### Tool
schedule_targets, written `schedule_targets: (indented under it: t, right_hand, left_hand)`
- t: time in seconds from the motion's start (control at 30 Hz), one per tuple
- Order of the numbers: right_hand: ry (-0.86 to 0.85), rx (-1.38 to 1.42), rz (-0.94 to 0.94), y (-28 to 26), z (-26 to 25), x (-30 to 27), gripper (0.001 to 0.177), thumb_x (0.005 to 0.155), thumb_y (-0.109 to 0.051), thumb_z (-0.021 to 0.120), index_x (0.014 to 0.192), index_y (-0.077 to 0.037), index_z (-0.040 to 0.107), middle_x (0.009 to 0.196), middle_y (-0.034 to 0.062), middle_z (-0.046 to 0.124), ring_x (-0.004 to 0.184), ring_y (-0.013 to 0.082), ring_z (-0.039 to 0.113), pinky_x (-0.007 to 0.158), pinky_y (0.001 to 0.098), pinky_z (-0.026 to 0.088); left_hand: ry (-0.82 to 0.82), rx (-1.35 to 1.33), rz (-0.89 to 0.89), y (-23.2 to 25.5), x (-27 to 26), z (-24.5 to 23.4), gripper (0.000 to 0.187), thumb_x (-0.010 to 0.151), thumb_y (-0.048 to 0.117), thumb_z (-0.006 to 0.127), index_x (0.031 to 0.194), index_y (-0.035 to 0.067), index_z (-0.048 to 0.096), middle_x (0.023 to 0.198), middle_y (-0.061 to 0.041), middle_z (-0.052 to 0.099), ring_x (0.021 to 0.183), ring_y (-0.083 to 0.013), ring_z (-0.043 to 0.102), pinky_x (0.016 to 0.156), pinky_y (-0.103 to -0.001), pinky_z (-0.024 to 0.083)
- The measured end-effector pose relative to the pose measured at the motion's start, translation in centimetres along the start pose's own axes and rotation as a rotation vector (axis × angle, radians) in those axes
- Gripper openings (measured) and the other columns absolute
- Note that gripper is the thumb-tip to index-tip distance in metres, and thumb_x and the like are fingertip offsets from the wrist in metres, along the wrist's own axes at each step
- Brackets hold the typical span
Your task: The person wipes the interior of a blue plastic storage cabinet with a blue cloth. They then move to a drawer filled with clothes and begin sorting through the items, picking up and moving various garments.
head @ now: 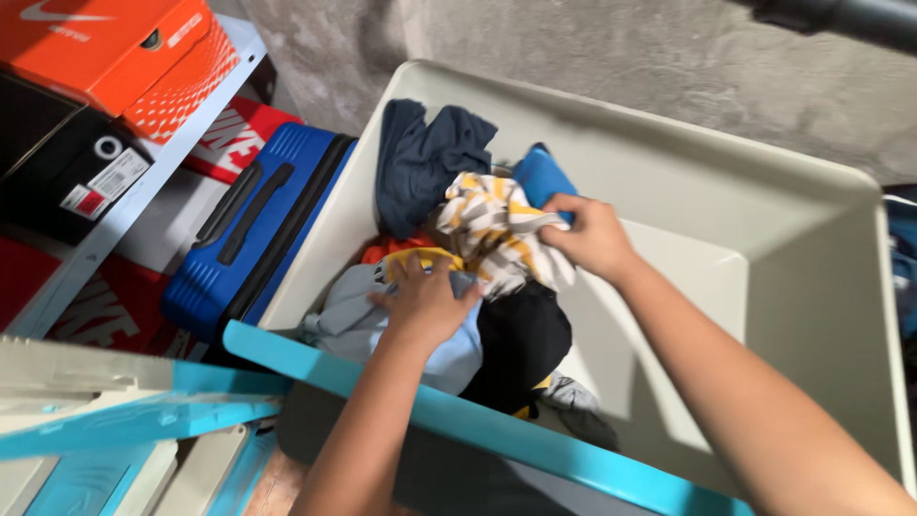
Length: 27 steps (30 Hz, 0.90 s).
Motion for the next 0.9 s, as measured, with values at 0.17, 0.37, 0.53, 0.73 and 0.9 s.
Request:
schedule_targets:
  t: [0.17, 0.37, 0.53, 0.73, 0.9]
  right_hand:
    - [0.009, 0.58, 0.124, 4.0, -6.2, -4.8, 0.016, 0.087, -0.008, 0.069, 0.102, -0.005, 0.071, 0.088, 0.0026, 0.071, 0.076, 0.0094, 0.065, 0.067, 0.0277, 0.053]
    - [0.234, 0.528, 0.055, 5.6, -18.1, -14.3, 0.02, 0.087, -0.001, 0.068, 0.106, -0.003, 0.071, 0.095, -0.0006, 0.072, 0.083, 0.0052, 0.064, 0.074, 0.022, 0.053]
    - [0.476, 0.197, 0.132, 5.6, -29.4, -24.6, 0.019, 0.09, -0.003, 0.072, 0.109, -0.003, 0.072, 0.091, -0.0014, 0.069, 0.079, 0.0028, 0.061, 0.067, 0.0211, 0.05]
    - [0.735, -0.692, 0.151, 4.4, -40.1, -36.1, 0.028, 0.081, -0.011, 0.083, 0.107, -0.009, 0.075, 0.097, 0.012, 0.067, 0.074, 0.0209, 0.064, 0.07, 0.0299, 0.051]
    - [0.652, -1.035, 0.115, 8.3, -42.2, -38.8, 0.037, 0.075, -0.024, 0.088, 0.111, -0.024, 0.076, 0.141, 0.0066, 0.059, 0.123, 0.0298, 0.06, 0.098, 0.0456, 0.052]
  left_hand:
    - [0.069, -0.6, 0.327, 7.2, 0.7, 0.0, 0.106, 0.079, 0.054, 0.074, 0.161, 0.019, 0.017, 0.156, -0.023, 0.035, 0.142, -0.041, 0.04, 0.113, -0.053, 0.041]
    - [0.041, -0.824, 0.586, 19.6, -2.5, 1.1, 0.092, 0.084, 0.047, 0.08, 0.154, 0.01, 0.033, 0.147, -0.021, 0.053, 0.134, -0.0291, 0.055, 0.106, -0.037, 0.046]
    - [-0.125, -0.932, 0.788, 30.4, -7.4, 5.8, 0.067, 0.09, 0.041, 0.07, 0.146, 0.008, 0.05, 0.129, -0.013, 0.072, 0.119, -0.0261, 0.069, 0.101, -0.035, 0.051]
    - [-0.346, -0.839, 0.886, 43.4, -12.6, 14.2, 0.057, 0.094, 0.036, 0.065, 0.143, 0.008, 0.053, 0.132, -0.015, 0.069, 0.122, -0.0293, 0.067, 0.103, -0.037, 0.049]
    - [-0.024, -0.971, 1.015, 48.7, -17.1, 15.9, 0.085, 0.087, 0.025, 0.07, 0.158, 0.01, 0.025, 0.151, -0.023, 0.044, 0.141, -0.0428, 0.047, 0.115, -0.048, 0.042]
Point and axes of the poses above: each hand's wrist, its own x-axis towards the middle knuckle, its own z-axis out of the palm, y = z × x, the point moved 8 cm from there along x, towards the middle knuckle
